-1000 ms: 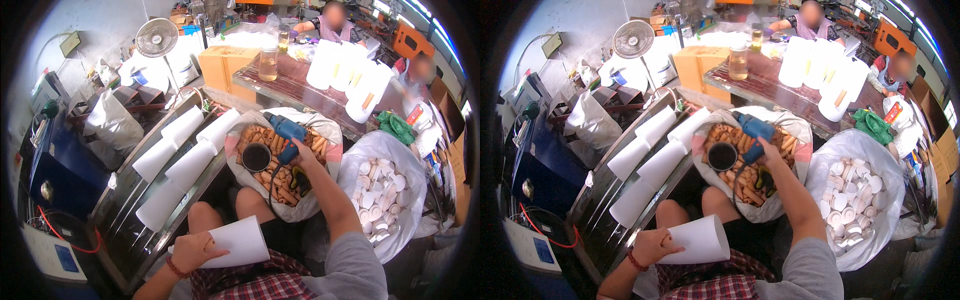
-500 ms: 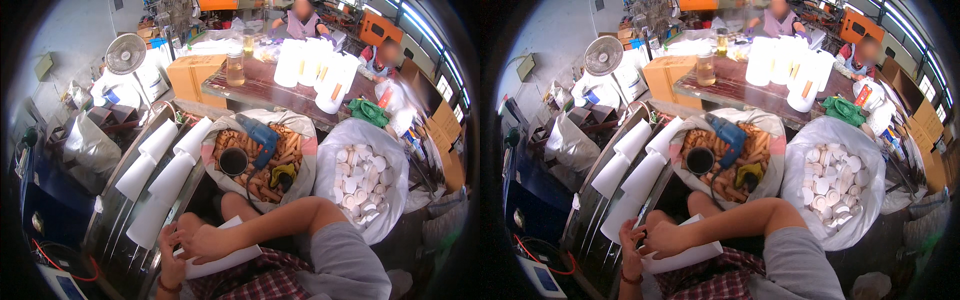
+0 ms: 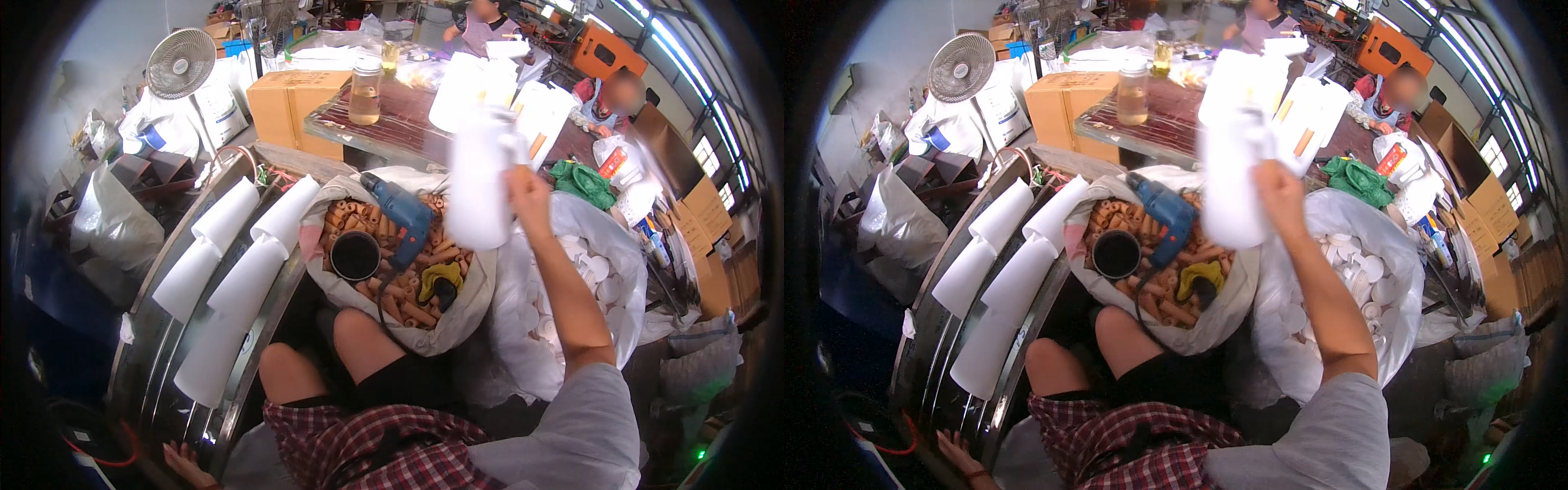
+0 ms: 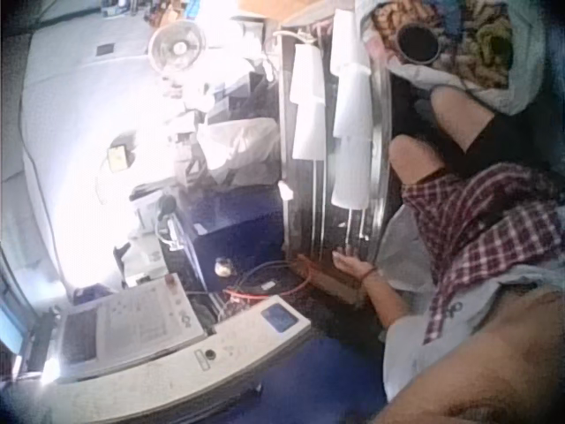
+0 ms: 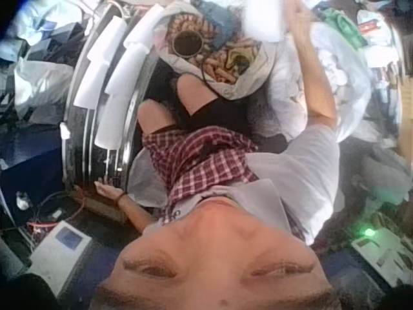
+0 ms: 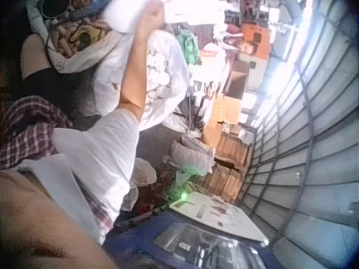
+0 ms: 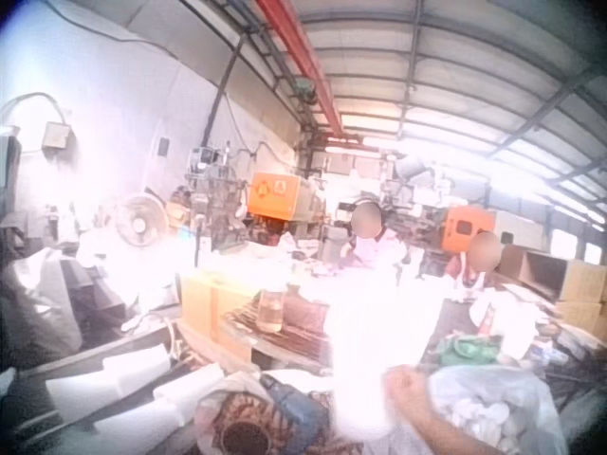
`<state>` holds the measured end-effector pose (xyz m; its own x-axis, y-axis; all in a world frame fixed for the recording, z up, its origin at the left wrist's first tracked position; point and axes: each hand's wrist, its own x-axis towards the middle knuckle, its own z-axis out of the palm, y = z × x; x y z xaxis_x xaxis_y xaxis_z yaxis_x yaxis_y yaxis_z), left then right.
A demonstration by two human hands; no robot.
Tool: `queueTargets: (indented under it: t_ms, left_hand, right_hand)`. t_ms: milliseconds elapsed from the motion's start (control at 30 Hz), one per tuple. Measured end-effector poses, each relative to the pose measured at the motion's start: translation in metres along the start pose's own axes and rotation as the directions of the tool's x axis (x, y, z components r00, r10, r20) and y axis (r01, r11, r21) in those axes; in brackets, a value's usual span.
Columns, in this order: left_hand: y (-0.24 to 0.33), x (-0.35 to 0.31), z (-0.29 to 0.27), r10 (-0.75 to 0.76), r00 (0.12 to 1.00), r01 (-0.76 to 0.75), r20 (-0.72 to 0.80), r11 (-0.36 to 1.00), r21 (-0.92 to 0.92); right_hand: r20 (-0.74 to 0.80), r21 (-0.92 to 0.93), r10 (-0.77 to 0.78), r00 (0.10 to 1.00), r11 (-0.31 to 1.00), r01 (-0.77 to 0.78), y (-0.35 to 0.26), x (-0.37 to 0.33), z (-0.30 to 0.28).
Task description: The person assembles plastic jugs by drilling a hole into a wooden plug within a cylinder, wiping the exterior with a cloth, and inserting a wooden handle into the side.
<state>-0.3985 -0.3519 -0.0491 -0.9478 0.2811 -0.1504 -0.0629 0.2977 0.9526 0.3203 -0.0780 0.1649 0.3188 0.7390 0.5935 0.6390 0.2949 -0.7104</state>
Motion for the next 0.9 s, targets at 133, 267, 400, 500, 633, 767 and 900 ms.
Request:
queueTargets:
  t_ms: [133, 267, 400, 500, 633, 767, 900]
  left_hand:
    - [-0.064, 0.013, -0.029, -0.148, 0.97, 0.178, -0.193, 0.973, 0.147]
    - [-0.09, 0.017, -0.079, 0.192, 0.975, -0.112, -0.111, 0.858, 0.502]
    - [-0.139, 0.049, -0.149, 0.408, 0.9, -0.171, -0.155, 0.657, 0.734]
    - [-0.14, 0.039, -0.156, 0.361, 0.911, -0.145, -0.202, 0.736, 0.661]
    - [-0.164, 0.039, -0.173, 0.112, 0.97, 0.042, -0.218, 0.8, 0.599]
    - [-0.228, 0.044, -0.232, -0.232, 0.964, 0.266, -0.131, 0.85, 0.455]
    - [-0.257, 0.009, -0.265, -0.127, 0.979, 0.2, -0.159, 0.442, 0.875]
  right_hand:
    - [-0.398, 0.21, 0.226, 0.889, 0.966, -0.151, 0.078, 0.041, -0.055]
    - [-0.525, 0.09, 0.192, 0.829, 0.981, -0.17, 0.15, 0.069, -0.084]
    - [-0.476, -0.145, 0.188, 0.859, 0.947, -0.287, 0.193, 0.097, -0.059]
    - [-0.342, -0.123, 0.216, 0.914, 0.955, -0.272, 0.221, 0.126, -0.055]
    - [-0.049, -0.138, 0.565, 0.823, 0.813, -0.566, 0.232, 0.169, -0.03]
    - [0.191, -0.395, 0.543, 0.818, 0.805, -0.443, 0.231, 0.159, -0.002]
    - [0.542, -0.219, 0.47, 0.697, 0.879, -0.423, 0.188, 0.1, 0.029]
